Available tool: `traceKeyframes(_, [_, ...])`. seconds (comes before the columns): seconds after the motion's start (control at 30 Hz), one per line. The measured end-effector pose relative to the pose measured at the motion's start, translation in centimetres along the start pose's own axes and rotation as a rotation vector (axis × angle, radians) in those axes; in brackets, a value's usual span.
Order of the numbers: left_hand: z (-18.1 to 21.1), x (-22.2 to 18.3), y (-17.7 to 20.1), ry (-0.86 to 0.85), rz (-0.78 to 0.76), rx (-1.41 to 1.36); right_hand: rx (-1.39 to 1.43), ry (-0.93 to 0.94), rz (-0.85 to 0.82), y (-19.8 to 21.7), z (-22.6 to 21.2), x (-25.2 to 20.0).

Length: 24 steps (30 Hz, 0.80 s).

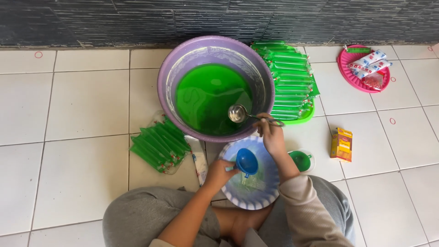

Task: Manually filling small plastic tubes with green liquid using a ladle and a funnel while sitting on the floor.

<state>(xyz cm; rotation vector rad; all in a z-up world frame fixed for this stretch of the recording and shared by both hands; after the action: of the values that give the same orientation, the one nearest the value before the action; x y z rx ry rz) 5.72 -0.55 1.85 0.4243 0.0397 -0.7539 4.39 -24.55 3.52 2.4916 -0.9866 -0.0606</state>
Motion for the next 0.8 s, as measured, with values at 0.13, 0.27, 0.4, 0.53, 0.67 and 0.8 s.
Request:
traceKeyframes(0.13, [-5.2, 3.7, -1.3, -0.153, 0.188, -0.124, -0.433, -0.059, -0.076, -0.7, -2.8, 0.6])
traceKeyframes(0.27, [-5.0, 4.3, -0.4, -0.273, 0.312, -0.16, -0.566, -0.07, -0.072, -1.4, -0.8, 1.6])
traceKeyframes(0.4, [-3.7, 3.8, 0.5, -0.38, 0.417, -0.043, -0.257, -0.191, 0.076, -1.1, 6.4, 3.7])
traceKeyframes(0.53, [-3.4, 2.9, 1.5, -0.331, 0.478, 0.016, 0.097, -0.344, 0.096, 1.1, 0.5, 1.6])
traceKeyframes(0.67, [-4.2, 3.3, 1.3, -0.271, 0.557, 0.176, 0.317, -0.295, 0.083, 3.6, -2.6, 0.3])
traceKeyframes(0.8, [-4.2, 3.8, 1.0, -0.225, 0.576, 0.095, 0.346, -0.231, 0.036, 5.5, -9.2, -3.0])
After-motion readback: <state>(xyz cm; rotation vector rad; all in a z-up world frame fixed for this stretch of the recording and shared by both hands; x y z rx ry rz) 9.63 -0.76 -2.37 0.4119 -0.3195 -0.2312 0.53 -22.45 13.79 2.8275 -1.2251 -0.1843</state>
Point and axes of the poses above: each hand's wrist, its own x-axis towards the middle knuckle, its own y-axis out of the back of the hand, z = x × y, the point moved 4 cm from there along x, towards the middle knuckle, and after that the axes turned 7 degrees about z, right-handed, at the moved point
